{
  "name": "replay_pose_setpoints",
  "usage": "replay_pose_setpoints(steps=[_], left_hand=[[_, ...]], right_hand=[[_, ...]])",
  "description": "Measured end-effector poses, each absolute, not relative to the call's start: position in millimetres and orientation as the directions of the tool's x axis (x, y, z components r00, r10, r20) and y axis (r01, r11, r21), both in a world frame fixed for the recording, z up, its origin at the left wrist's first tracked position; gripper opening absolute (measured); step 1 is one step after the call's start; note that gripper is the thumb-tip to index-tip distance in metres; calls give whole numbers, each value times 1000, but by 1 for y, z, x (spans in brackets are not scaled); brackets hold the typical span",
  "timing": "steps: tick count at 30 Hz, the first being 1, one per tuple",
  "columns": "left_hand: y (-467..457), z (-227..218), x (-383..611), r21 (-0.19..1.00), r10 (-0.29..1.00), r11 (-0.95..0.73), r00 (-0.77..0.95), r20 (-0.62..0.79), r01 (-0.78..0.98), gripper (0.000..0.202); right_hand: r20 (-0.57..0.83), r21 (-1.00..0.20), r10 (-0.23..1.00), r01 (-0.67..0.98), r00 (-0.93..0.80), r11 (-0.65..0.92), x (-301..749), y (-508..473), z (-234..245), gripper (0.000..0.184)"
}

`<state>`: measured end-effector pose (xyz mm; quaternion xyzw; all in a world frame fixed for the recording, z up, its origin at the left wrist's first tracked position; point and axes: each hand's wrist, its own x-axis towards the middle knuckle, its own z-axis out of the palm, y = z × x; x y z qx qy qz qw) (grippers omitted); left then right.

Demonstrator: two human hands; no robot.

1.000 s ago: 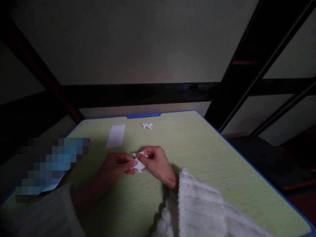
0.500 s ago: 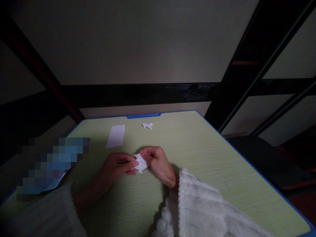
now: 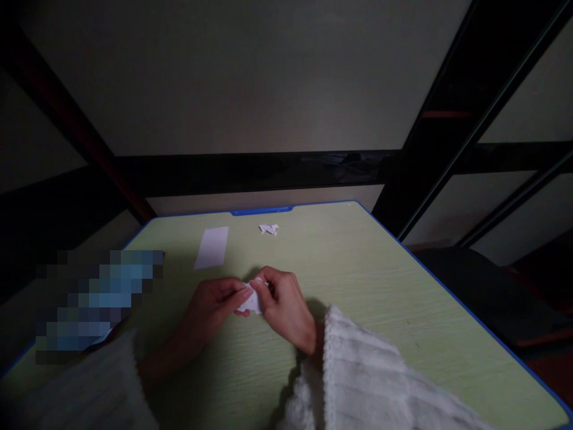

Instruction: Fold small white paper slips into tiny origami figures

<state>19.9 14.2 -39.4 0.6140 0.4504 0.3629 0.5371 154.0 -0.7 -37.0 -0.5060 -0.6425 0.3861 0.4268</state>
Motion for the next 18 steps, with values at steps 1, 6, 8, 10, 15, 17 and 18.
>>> replay_pose_setpoints(steps=[1,6,8,10,15,17,18], left_hand=[[14,-40,20,985,944,-39,331,-20,170,18],[15,-41,19,987,940,-41,340,-14,153,14],[16,-41,19,986,942,-28,335,-29,163,14],[17,-42,19,984,941,-15,336,-46,176,14],[18,-42,20,978,936,-26,349,-48,205,17],[18,-41,20,968,933,-66,359,-26,244,17],[18,-41,20,960,932,-90,363,-12,265,16]], right_hand=[[130,-946,983,282,-128,162,154,0,-37,23],[67,-998,988,1,-139,68,155,8,-38,19],[78,-996,991,-58,-109,72,157,10,-40,17],[84,-994,991,-76,-104,77,158,11,-41,17],[94,-995,989,-48,-114,89,158,10,-40,16],[102,-995,989,-28,-112,99,157,11,-39,16],[106,-994,988,-19,-114,104,157,11,-39,16]])
